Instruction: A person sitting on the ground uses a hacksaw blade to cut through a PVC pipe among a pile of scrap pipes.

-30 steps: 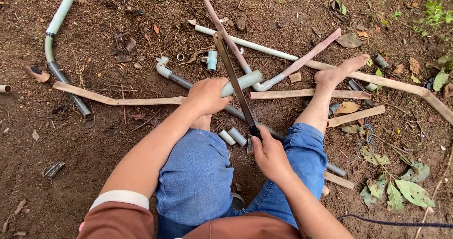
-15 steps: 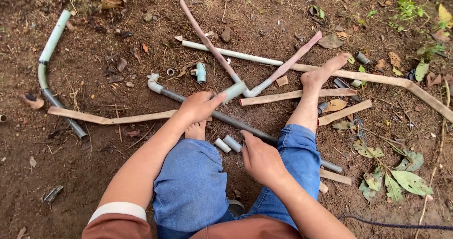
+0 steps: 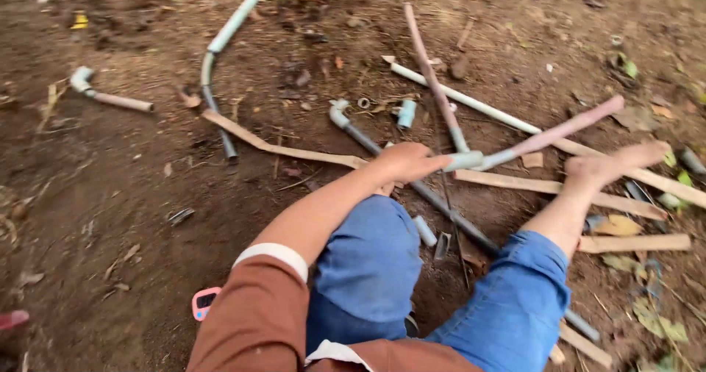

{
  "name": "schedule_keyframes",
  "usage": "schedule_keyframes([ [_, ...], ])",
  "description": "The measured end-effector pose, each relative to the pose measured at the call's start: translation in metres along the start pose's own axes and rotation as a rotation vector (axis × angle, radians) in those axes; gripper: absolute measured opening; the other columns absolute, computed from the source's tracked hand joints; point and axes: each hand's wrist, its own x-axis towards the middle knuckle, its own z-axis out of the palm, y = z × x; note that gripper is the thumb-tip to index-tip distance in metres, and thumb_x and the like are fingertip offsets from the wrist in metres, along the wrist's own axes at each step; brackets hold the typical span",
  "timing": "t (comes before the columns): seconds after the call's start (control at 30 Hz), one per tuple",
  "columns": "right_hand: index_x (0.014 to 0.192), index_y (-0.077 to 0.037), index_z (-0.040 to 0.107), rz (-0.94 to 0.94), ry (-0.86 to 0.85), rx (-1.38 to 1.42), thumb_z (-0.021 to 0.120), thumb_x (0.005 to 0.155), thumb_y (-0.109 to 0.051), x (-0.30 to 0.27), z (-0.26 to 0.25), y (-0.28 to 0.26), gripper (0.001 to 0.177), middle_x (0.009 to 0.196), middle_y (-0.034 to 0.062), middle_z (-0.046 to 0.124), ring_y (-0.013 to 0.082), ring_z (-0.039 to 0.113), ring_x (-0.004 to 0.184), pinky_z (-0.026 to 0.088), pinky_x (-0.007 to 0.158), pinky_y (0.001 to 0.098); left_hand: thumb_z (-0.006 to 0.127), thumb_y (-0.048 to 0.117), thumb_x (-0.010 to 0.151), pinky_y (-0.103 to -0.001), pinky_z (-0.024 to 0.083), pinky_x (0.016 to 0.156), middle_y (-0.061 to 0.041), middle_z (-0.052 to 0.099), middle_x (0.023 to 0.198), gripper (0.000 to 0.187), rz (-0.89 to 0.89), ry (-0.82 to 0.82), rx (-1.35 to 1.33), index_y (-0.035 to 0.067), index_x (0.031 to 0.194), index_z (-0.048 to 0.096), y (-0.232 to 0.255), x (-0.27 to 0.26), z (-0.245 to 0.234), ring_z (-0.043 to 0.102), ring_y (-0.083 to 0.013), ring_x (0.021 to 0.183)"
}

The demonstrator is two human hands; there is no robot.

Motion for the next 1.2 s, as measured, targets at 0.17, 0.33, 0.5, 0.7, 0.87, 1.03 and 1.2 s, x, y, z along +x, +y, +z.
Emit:
schedule_keyframes([
  [0.17, 0.168, -0.035, -0.016, 0.036, -0.016, 0.011, 0.022, 0.074, -0.099, -0.027, 0.007, -0.025, 0.119, 0.184, 0.0094, -0.023, 0.0467, -0.022, 0.166, -0.004, 0.123, 0.0811, 0.036, 0.067, 0.101, -0.026, 0.048, 0.054, 0.0, 0.062, 0.076, 0.07, -0.031, 0.024, 0.039, 0.011, 0.11, 0.077, 0.011, -0.002, 0.002, 0.056, -0.01, 0.061],
  [0.33, 0.169, -0.032, -0.012, 0.057, -0.016, 0.045, 0.02, 0.075, -0.095, -0.021, 0.003, -0.032, 0.118, 0.184, 0.006, -0.015, 0.0372, -0.018, 0.167, -0.008, 0.128, 0.0719, 0.034, 0.07, 0.102, -0.027, 0.046, 0.056, 0.002, 0.059, 0.074, 0.071, -0.052, -0.011, 0.084, 0.013, 0.1, 0.075, 0.015, 0.0, 0.005, 0.054, -0.0089, 0.06],
  [0.5, 0.169, -0.031, -0.014, 0.002, -0.052, 0.051, 0.02, 0.081, -0.093, -0.019, 0.004, -0.02, 0.113, 0.183, 0.0066, -0.02, 0.0378, -0.018, 0.168, -0.009, 0.128, 0.0722, 0.038, 0.067, 0.104, -0.024, 0.043, 0.051, 0.003, 0.055, 0.07, 0.067, -0.049, -0.003, 0.07, 0.012, 0.097, 0.075, 0.008, -0.002, 0.002, 0.049, -0.0069, 0.056],
  [0.7, 0.168, -0.025, -0.019, 0.041, -0.064, -0.03, 0.013, 0.075, -0.096, -0.03, 0.009, -0.032, 0.121, 0.18, 0.0114, -0.027, 0.0369, -0.02, 0.166, -0.009, 0.132, 0.064, 0.033, 0.071, 0.101, -0.025, 0.05, 0.056, 0.003, 0.059, 0.073, 0.07, -0.013, -0.006, 0.109, 0.013, 0.097, 0.074, 0.008, 0.005, 0.003, 0.055, -0.0088, 0.062],
  [0.87, 0.169, -0.023, -0.017, -0.001, -0.064, -0.061, 0.014, 0.083, -0.091, -0.015, -0.003, -0.019, 0.114, 0.181, 0.012, -0.024, 0.0368, -0.02, 0.167, -0.012, 0.132, 0.0638, 0.034, 0.069, 0.102, -0.025, 0.049, 0.055, 0.001, 0.061, 0.075, 0.07, 0.0, -0.006, 0.09, 0.012, 0.1, 0.075, 0.013, 0.002, 0.006, 0.057, -0.0086, 0.061],
  [1.03, 0.17, -0.031, -0.011, -0.008, -0.033, -0.027, 0.016, 0.089, -0.087, -0.008, -0.001, -0.008, 0.102, 0.183, 0.0036, -0.022, 0.0338, -0.019, 0.169, -0.011, 0.131, 0.0682, 0.036, 0.07, 0.1, -0.025, 0.051, 0.058, 0.001, 0.063, 0.076, 0.071, -0.007, 0.032, 0.091, 0.011, 0.104, 0.076, 0.007, 0.005, 0.007, 0.06, -0.0091, 0.064],
  [1.2, 0.17, -0.028, -0.012, 0.048, -0.005, 0.027, 0.018, 0.082, -0.091, -0.019, 0.006, -0.025, 0.113, 0.182, 0.0081, -0.02, 0.0365, -0.018, 0.167, -0.006, 0.131, 0.0678, 0.033, 0.071, 0.101, -0.026, 0.053, 0.06, -0.001, 0.067, 0.078, 0.074, -0.007, 0.015, 0.106, 0.011, 0.108, 0.076, 0.009, 0.004, 0.006, 0.064, -0.0106, 0.066],
])
